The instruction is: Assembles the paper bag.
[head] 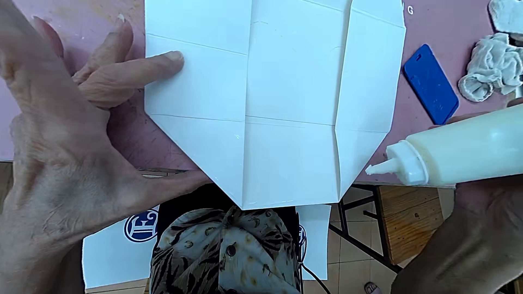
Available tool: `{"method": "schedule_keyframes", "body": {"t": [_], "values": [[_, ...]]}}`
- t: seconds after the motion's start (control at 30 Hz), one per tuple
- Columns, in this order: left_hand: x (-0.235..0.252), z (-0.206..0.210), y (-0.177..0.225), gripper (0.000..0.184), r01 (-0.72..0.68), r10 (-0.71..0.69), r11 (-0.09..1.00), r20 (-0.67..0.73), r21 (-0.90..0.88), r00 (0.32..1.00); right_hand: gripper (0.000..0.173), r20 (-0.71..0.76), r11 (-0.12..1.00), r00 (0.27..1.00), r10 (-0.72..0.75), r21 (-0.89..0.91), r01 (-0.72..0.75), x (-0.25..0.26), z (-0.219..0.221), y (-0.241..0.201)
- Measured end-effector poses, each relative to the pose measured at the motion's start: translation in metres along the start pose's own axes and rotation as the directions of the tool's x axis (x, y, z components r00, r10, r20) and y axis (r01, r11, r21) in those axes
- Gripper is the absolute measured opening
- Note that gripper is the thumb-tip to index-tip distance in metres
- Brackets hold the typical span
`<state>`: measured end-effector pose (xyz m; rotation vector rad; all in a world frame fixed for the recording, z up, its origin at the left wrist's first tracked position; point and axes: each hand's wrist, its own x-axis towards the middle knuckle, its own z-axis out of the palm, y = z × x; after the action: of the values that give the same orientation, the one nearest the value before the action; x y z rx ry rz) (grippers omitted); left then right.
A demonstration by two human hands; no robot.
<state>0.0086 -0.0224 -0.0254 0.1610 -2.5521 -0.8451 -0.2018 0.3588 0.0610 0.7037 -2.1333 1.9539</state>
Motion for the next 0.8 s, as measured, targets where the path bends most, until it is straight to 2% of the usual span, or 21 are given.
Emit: {"method": "schedule_keyframes", "body": {"t": [0.17, 0.27, 0.33, 0.5, 0.6, 0.7, 0.73, 0.8], "values": [[0.002, -0.005, 0.009, 0.112, 0.028, -0.029, 0.998, 0.019, 0.056, 0.999, 0.062, -0.009, 1.0, 1.0, 0.004, -0.031, -0.004, -0.006, 0.011, -0.001], [0.002, -0.006, 0.008, 0.112, 0.026, -0.028, 0.997, 0.025, 0.078, 0.999, 0.072, 0.031, 1.0, 0.999, -0.026, -0.009, 0.027, -0.013, 0.017, -0.005], [0.001, -0.006, 0.007, 0.112, 0.036, -0.038, 0.997, 0.024, 0.075, 0.999, 0.085, 0.058, 1.0, 0.998, -0.026, 0.01, 0.025, -0.018, 0.021, -0.008], [0.0, -0.005, 0.007, 0.113, 0.063, -0.066, 0.996, 0.042, 0.063, 0.997, 0.102, 0.077, 0.993, 0.993, -0.085, -0.078, 0.091, -0.033, 0.024, -0.014], [0.001, -0.005, 0.007, 0.114, 0.045, -0.048, 0.996, 0.042, 0.073, 0.998, 0.091, 0.149, 0.985, 0.985, -0.092, -0.129, 0.112, -0.037, 0.035, -0.028], [0.001, -0.004, 0.009, 0.111, 0.014, -0.015, 0.997, 0.009, 0.082, 1.0, 0.062, 0.278, 0.995, 0.96, -0.021, -0.089, 0.048, -0.037, 0.052, -0.05], [0.004, -0.006, 0.017, 0.108, 0.003, -0.003, 0.996, -0.008, 0.085, 1.0, 0.058, 0.324, 0.996, 0.946, 0.01, -0.091, 0.02, -0.038, 0.05, -0.053], [0.007, -0.006, 0.022, 0.108, 0.012, -0.011, 0.996, -0.016, 0.084, 1.0, 0.065, 0.316, 0.998, 0.948, 0.033, -0.053, -0.017, -0.037, 0.034, -0.051]]}}
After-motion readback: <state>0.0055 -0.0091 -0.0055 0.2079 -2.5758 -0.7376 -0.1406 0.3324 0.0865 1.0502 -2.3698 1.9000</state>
